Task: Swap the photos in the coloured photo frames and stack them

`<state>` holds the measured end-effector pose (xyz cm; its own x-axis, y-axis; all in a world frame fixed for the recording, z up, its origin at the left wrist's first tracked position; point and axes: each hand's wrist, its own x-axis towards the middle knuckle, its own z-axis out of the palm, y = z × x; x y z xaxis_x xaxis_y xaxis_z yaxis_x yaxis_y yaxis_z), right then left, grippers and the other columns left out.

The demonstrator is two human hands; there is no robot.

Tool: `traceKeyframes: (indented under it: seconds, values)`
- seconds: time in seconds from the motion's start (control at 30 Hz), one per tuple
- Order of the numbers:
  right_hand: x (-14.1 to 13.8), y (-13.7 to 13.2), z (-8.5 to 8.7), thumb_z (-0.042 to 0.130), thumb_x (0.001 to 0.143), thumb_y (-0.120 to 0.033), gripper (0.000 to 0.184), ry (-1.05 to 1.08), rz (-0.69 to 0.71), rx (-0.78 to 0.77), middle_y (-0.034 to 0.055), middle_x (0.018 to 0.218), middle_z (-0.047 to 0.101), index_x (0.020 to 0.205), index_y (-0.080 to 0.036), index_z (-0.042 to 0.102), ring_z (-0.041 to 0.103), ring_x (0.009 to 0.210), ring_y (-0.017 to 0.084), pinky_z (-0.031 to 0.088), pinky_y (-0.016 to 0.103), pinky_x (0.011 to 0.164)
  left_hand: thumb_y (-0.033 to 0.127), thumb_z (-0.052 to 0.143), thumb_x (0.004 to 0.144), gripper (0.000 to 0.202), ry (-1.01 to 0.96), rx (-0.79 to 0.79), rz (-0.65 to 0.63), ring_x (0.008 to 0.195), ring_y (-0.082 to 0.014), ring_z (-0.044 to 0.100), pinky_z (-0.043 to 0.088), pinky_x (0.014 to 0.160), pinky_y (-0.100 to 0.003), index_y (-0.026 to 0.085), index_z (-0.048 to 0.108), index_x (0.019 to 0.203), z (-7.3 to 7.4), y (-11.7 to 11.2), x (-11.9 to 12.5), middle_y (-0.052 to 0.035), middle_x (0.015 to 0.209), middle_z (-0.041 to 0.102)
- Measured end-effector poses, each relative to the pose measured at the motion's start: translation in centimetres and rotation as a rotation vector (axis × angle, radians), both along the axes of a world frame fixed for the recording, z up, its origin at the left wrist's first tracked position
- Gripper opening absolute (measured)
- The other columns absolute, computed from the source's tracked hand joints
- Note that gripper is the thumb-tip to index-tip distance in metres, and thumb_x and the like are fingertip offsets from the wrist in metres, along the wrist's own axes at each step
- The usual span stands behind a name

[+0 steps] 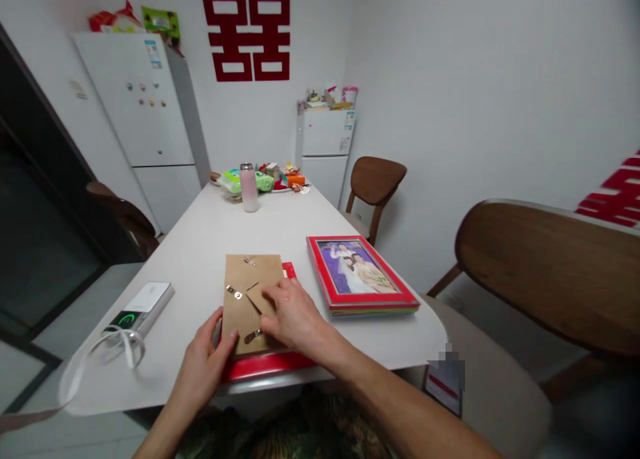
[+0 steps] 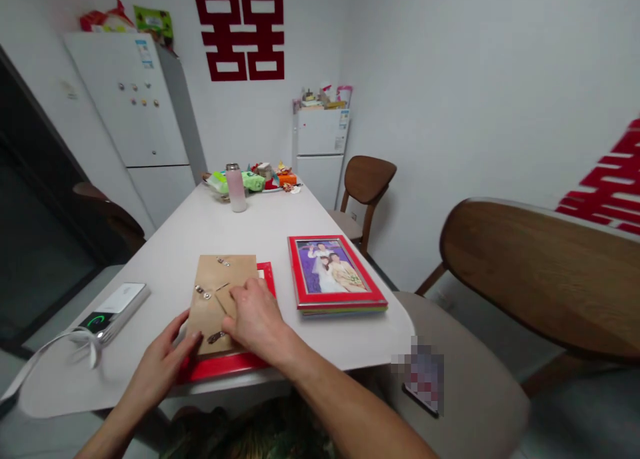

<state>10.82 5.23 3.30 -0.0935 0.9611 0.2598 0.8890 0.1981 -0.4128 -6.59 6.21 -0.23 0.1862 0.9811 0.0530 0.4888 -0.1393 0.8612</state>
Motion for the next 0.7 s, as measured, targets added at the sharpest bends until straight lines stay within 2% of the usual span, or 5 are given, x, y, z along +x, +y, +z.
traceKeyframes:
  seconds: [0.13,0.27,0.47,0.57,0.7]
  values:
    - [-2.4,0.1,2.1,0.053,0.065,-0.025,0.026,0.080,0.066,0.055,0.0053,0.085,0.052,0.089,-0.017,0.057,0.045,0.082,0.017,0.037,0.028,0.074,0.035,0.053,0.070,0.042,-0.487,-0.115,-0.010,0.086,-0.0228,0.058,0.046,0.073,-0.032,0.013,0.047,0.105,1.1,0.4,-0.9,-0.0059,0.094,0.063]
    - [-4.0,-0.4,2.4,0.050,0.071,-0.029,0.032,0.172,0.150,0.065,0.0065,0.094,0.055,0.100,-0.017,0.055,0.047,0.088,0.017,0.038,0.027,0.078,0.029,0.058,0.068,0.040,-0.775,-0.226,0.074,0.076,-0.0220,0.061,0.048,0.061,-0.029,0.014,0.047,0.104,1.4,0.8,-4.0,-0.0039,0.084,0.065]
    - [-0.3,-0.4,-1.5,0.041,0.075,-0.024,0.036,0.067,0.008,0.001,0.0145,0.101,0.056,0.105,-0.008,0.053,0.050,0.094,0.022,0.036,0.036,0.085,0.026,0.061,0.064,0.039,-0.705,-0.280,0.190,0.064,-0.0204,0.063,0.048,0.052,-0.026,0.013,0.050,0.100,0.8,0.3,-9.3,-0.0050,0.079,0.066]
    - [1.9,-0.2,-3.5,0.041,0.075,-0.026,0.037,-0.056,-0.087,0.019,0.0160,0.104,0.056,0.105,-0.007,0.053,0.050,0.095,0.024,0.036,0.037,0.086,0.027,0.055,0.067,0.034,-0.556,-0.280,0.204,0.060,-0.0196,0.063,0.047,0.051,-0.027,0.012,0.052,0.097,0.0,0.5,-10.5,-0.0064,0.075,0.066]
    - [3.0,-0.2,-4.9,0.041,0.075,-0.026,0.038,-0.162,-0.145,0.012,0.0169,0.105,0.055,0.105,-0.006,0.053,0.051,0.094,0.025,0.038,0.036,0.084,0.028,0.049,0.068,0.030,-0.437,-0.221,0.247,0.060,-0.0187,0.062,0.047,0.053,-0.026,0.011,0.053,0.093,-1.0,1.4,-11.3,-0.0052,0.071,0.066]
